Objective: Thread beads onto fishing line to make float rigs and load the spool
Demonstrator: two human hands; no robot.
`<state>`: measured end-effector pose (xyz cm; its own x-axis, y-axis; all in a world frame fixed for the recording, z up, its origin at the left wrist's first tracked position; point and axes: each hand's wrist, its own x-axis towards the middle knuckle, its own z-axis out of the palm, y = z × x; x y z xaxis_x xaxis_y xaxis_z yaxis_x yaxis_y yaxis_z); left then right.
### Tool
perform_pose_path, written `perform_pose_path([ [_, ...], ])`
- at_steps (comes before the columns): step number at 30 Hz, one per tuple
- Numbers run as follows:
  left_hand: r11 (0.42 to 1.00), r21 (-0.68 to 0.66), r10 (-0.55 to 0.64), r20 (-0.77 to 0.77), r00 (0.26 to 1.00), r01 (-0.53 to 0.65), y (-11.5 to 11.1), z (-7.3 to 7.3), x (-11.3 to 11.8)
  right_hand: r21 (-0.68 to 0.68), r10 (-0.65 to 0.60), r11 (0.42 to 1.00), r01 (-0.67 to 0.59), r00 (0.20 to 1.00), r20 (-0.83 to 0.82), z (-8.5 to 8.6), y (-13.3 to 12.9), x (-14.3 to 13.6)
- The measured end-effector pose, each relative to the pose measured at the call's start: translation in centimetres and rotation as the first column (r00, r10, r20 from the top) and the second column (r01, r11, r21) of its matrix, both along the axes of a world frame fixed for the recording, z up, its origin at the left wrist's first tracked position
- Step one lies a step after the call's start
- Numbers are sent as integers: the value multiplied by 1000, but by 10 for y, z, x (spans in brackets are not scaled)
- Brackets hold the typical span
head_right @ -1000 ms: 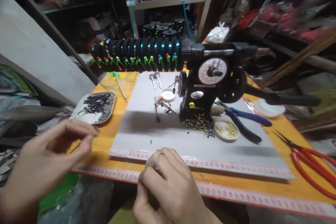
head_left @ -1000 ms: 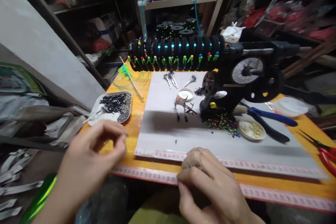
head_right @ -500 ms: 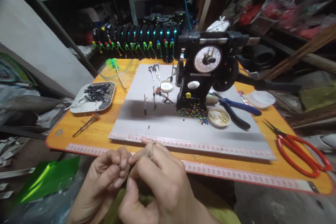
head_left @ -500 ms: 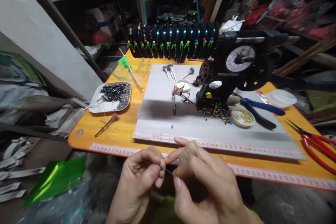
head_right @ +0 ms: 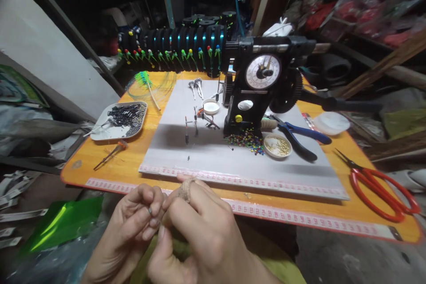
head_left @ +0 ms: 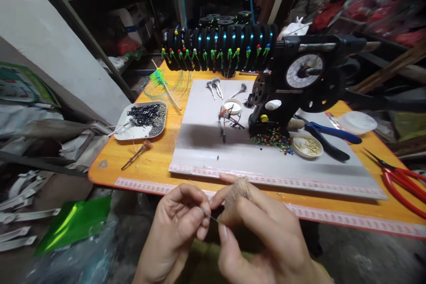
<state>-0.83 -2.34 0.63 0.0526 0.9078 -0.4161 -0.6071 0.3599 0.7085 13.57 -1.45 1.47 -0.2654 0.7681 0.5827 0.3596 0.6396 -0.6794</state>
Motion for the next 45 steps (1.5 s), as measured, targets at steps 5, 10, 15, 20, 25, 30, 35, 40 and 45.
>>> perform_pose_path([
  [5, 1000, -2, 16, -1, 1000, -16, 0, 1, 1, 5, 22, 1000, -22, 1000, -7, -2, 2, 0],
  [10, 999, 11, 34, -60, 998, -33, 0, -1, 1, -22, 47, 999, -47, 999, 3, -1, 3, 0],
  [15, 998, 50, 27, -64, 998, -23, -1, -3, 2, -50, 53, 997, -52, 999, 11, -1, 2, 0],
  [20, 994, 105, 14, -18, 1000, -12, -2, -4, 2, -62, 36, 997, -39, 999, -41, -3, 0, 1],
  [25, 996, 89, -26, 108, 994, 16, -2, -3, 1, 1, -17, 1000, 17, 994, -112, 0, 3, 0],
  [30, 998, 50, -48, 223, 974, 38, -2, -1, 2, -5, 3, 1000, -3, 995, -97, 0, 3, 1],
  [35, 998, 56, -26, 176, 984, 17, -2, -3, 2, -6, 58, 998, -59, 997, -56, -1, 4, 5],
  [40, 993, 116, -26, 43, 999, 20, -3, -4, 2, -19, 95, 995, -94, 994, 59, 4, 7, 9],
  [45, 989, 144, -21, -69, 997, 31, -6, -4, 2, -157, 178, 973, -171, 984, 31, 7, 11, 12],
])
